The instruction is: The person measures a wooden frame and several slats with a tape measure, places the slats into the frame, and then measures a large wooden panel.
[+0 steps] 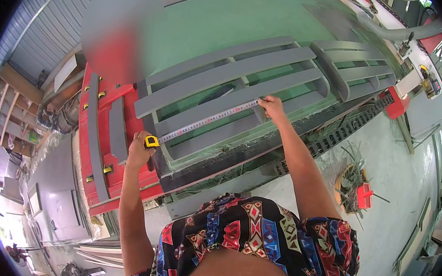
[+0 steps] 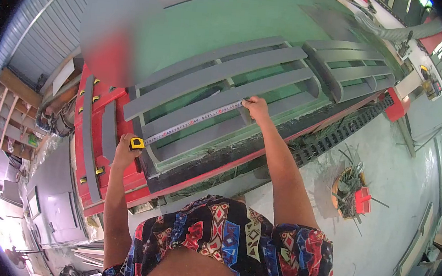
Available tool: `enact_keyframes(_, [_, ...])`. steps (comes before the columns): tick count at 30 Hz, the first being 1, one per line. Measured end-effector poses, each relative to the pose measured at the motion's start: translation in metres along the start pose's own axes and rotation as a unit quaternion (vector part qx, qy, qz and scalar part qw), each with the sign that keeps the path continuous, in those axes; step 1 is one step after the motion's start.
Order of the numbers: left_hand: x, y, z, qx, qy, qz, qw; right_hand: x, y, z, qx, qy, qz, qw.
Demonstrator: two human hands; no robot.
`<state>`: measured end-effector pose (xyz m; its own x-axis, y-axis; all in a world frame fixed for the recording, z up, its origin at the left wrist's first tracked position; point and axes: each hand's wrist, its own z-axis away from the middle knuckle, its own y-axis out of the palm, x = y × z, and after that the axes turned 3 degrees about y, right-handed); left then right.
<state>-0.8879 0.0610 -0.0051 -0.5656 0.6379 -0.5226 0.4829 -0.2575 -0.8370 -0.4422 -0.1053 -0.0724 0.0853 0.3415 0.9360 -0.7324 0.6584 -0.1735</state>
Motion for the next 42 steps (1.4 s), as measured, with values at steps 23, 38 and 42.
enact_keyframes(23, [-0.212,0.088,-0.054,-0.019,0.130,-0.018,0.991,0.018,-0.180,-0.017,-0.045,-0.038,-0.081,0.995])
enact_keyframes(38, [-0.245,0.163,-0.126,0.042,0.084,-0.013,0.995,0.012,-0.304,-0.089,-0.138,-0.003,-0.024,0.990])
enact_keyframes(42, [-0.244,0.167,-0.125,0.048,0.061,-0.013,0.997,0.015,-0.306,-0.099,-0.145,-0.001,-0.037,0.989])
